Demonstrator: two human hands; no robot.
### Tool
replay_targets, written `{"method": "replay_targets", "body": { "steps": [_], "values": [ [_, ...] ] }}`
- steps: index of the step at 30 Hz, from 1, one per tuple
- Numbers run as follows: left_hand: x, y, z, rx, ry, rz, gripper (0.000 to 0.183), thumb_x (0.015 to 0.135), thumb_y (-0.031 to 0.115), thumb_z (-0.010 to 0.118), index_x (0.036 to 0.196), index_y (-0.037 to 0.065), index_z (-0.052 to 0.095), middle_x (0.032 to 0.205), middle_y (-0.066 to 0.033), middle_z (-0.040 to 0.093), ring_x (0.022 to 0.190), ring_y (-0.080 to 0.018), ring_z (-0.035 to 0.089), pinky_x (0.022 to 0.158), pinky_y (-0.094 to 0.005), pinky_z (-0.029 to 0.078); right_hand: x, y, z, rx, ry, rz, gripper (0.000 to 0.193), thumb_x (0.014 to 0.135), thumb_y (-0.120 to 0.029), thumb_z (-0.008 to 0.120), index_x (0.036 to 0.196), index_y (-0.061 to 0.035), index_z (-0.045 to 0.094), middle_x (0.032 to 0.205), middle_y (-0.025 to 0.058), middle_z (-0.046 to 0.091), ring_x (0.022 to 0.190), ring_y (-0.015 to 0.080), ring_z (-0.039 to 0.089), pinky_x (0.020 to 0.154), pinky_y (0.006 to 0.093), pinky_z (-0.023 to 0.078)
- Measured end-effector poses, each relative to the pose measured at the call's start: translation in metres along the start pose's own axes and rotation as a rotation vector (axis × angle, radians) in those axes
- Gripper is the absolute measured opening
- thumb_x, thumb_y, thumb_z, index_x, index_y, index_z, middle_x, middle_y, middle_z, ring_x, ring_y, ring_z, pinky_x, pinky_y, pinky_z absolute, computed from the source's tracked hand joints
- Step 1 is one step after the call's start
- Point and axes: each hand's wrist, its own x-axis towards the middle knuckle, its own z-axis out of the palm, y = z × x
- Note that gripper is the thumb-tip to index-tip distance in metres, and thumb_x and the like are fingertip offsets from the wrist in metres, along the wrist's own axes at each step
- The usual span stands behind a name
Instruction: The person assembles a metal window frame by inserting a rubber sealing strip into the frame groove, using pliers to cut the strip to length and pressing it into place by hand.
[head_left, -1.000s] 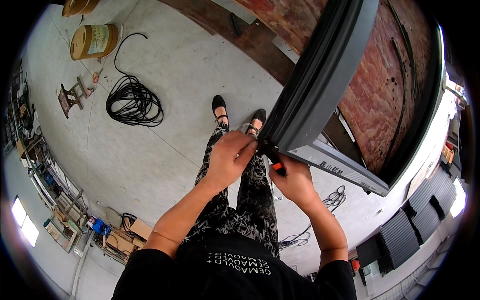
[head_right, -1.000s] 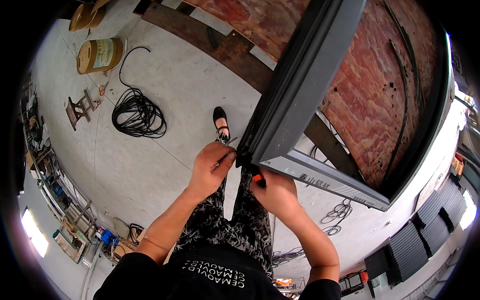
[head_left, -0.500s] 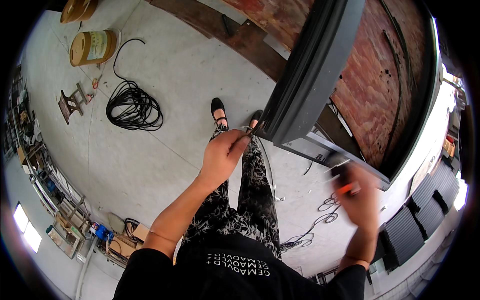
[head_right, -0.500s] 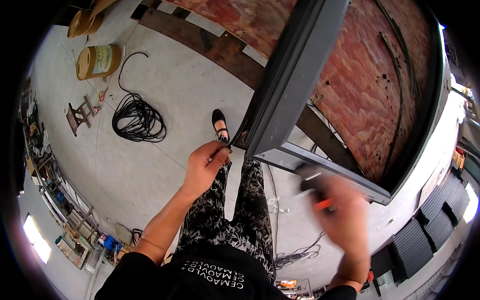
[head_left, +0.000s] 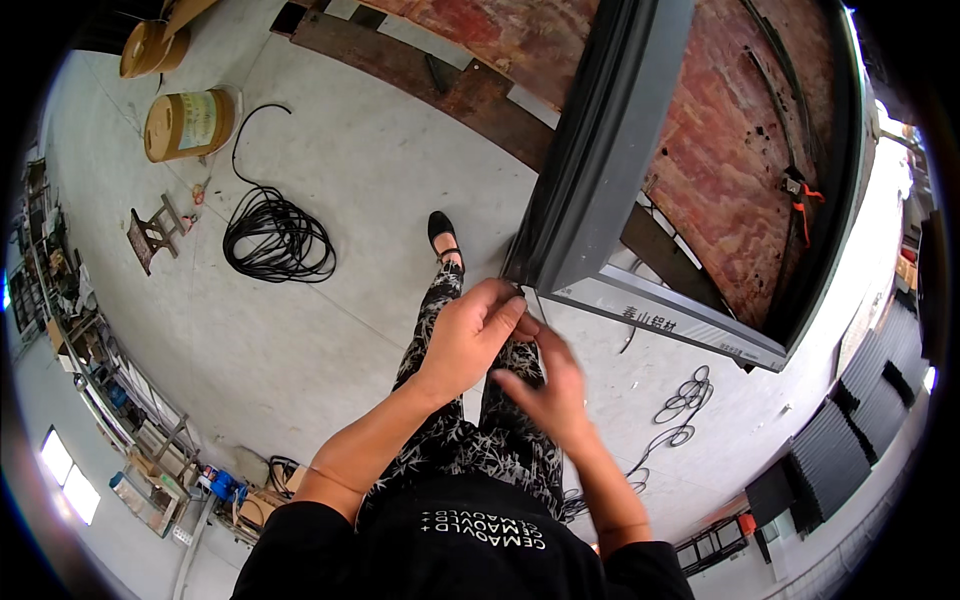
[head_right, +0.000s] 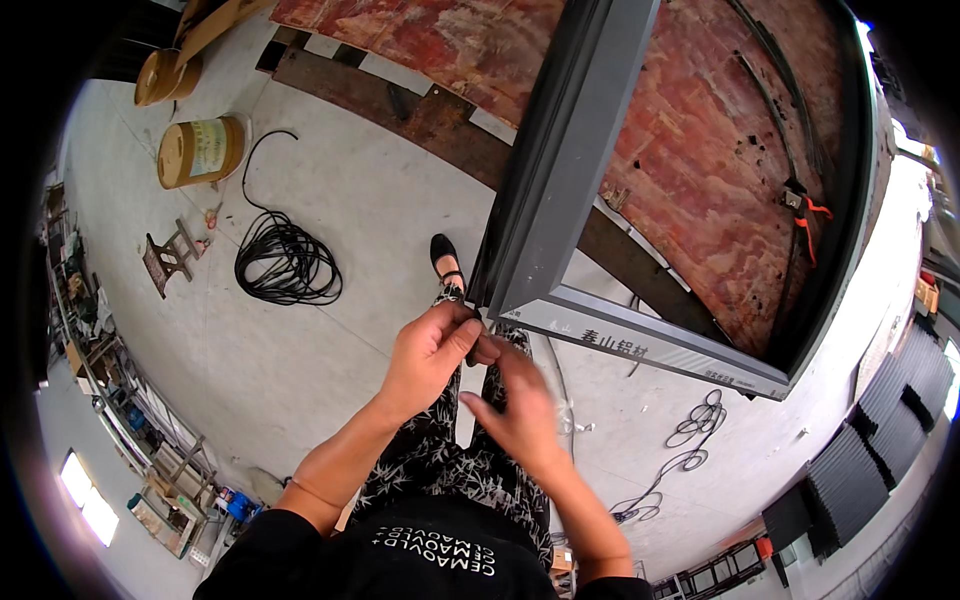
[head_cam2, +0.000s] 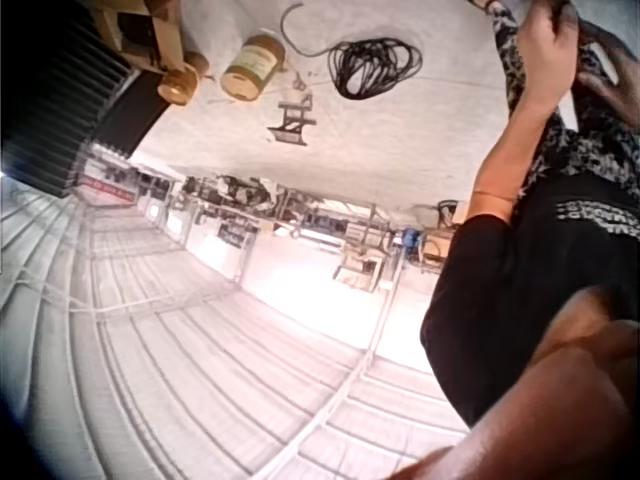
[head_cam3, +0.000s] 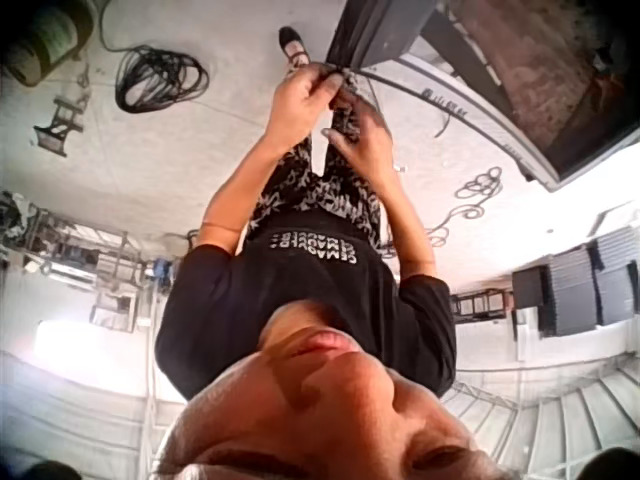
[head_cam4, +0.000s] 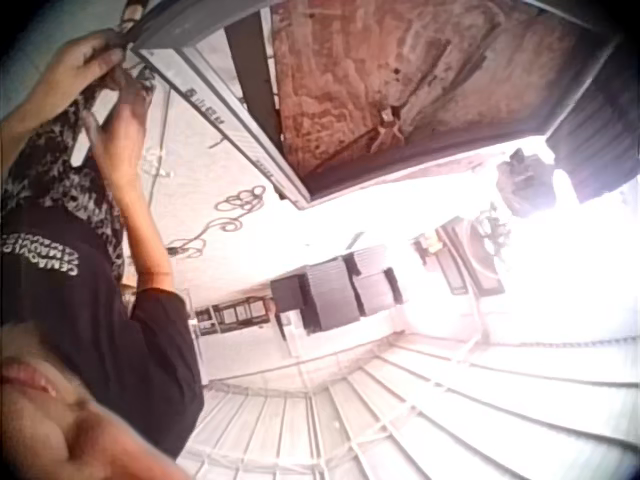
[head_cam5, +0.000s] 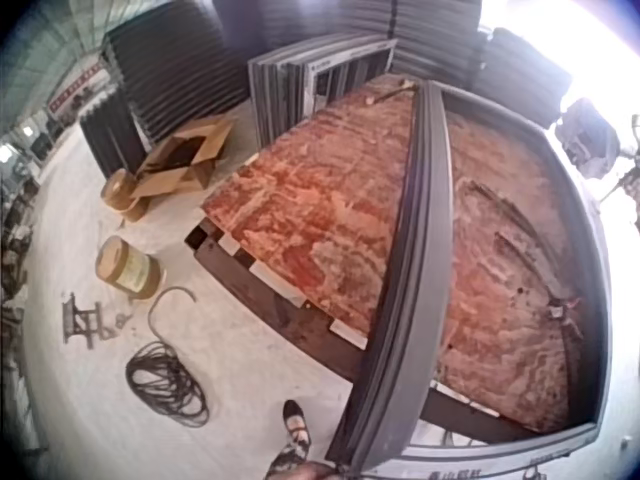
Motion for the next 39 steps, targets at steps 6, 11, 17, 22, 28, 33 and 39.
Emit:
{"method": "replay_targets", "body": {
  "steps": [6,11,17,22,28,33,39],
  "values": [
    [0.017,0.009,-0.020,0.448,0.181,0.146,0.021,0.096,0.020,0.057,0.096,0.000,0.062,0.077,-0.0111,0.067,0.069,-0.0223,0.066,0.065,-0.0296,0.050,-0.040,0.036,0.067,0.601,0.188,0.335,0.018,0.098,-0.007,0.057,0.110,0.0055,0.054,0.083,0.0044,0.057,0.075,0.0108,0.055,0.069,0.0234,0.046],
    [0.077,0.013,-0.020,0.066,0.081,0.100,0.021,0.093,0.019,0.061,0.096,-0.001,0.065,0.078,-0.0108,0.069,0.071,-0.0179,0.064,0.066,-0.0298,0.049,-0.039,0.035,0.062,0.820,0.044,0.447,0.023,0.102,-0.016,0.049,0.110,0.0051,0.055,0.075,0.0004,0.051,0.065,0.0074,0.044,0.059,0.0211,0.036],
    [0.093,0.017,-0.016,0.297,0.016,0.054,0.022,0.089,0.020,0.067,0.088,-0.002,0.066,0.074,-0.0089,0.068,0.066,-0.0140,0.061,0.061,-0.0297,0.047,-0.040,0.032,0.068,0.846,0.021,0.464,0.024,0.103,-0.017,0.049,0.111,0.0048,0.056,0.075,-0.0009,0.050,0.065,0.0067,0.043,0.059,0.0211,0.036],
    [0.098,0.009,-0.019,0.242,-0.006,0.051,0.020,0.089,0.018,0.067,0.087,-0.002,0.065,0.069,-0.0078,0.065,0.060,-0.0140,0.056,0.059,-0.0310,0.045,-0.039,0.024,0.069,0.853,0.059,0.466,0.025,0.102,-0.017,0.050,0.111,0.0051,0.057,0.075,-0.0012,0.051,0.066,0.0066,0.044,0.060,0.0208,0.037],
    [0.088,0.002,-0.024,0.306,-0.122,0.049,0.016,0.088,0.015,0.067,0.086,-0.001,0.065,0.068,-0.0049,0.062,0.063,-0.0108,0.054,0.058,-0.0282,0.044,-0.041,0.026,0.065,0.851,0.071,0.482,0.027,0.102,-0.018,0.051,0.112,0.0055,0.058,0.075,-0.0013,0.052,0.066,0.0063,0.044,0.060,0.0206,0.037],
    [0.087,-0.001,-0.029,0.318,-0.170,0.072,0.018,0.088,0.015,0.067,0.085,-0.002,0.064,0.068,-0.0045,0.061,0.062,-0.0120,0.053,0.059,-0.0288,0.044,-0.038,0.024,0.065,0.838,0.067,0.482,0.026,0.102,-0.018,0.052,0.111,0.0051,0.058,0.076,-0.0007,0.053,0.066,0.0066,0.046,0.061,0.0206,0.039],
    [0.077,0.008,-0.028,0.476,-0.188,0.042,0.019,0.087,0.014,0.068,0.081,-0.002,0.060,0.067,-0.0018,0.057,0.063,-0.0102,0.048,0.058,-0.0284,0.041,-0.035,0.020,0.064,0.829,0.106,0.544,0.022,0.099,-0.014,0.056,0.110,0.0040,0.059,0.078,0.0015,0.058,0.066,0.0067,0.050,0.060,0.0201,0.041]
  ]
}}
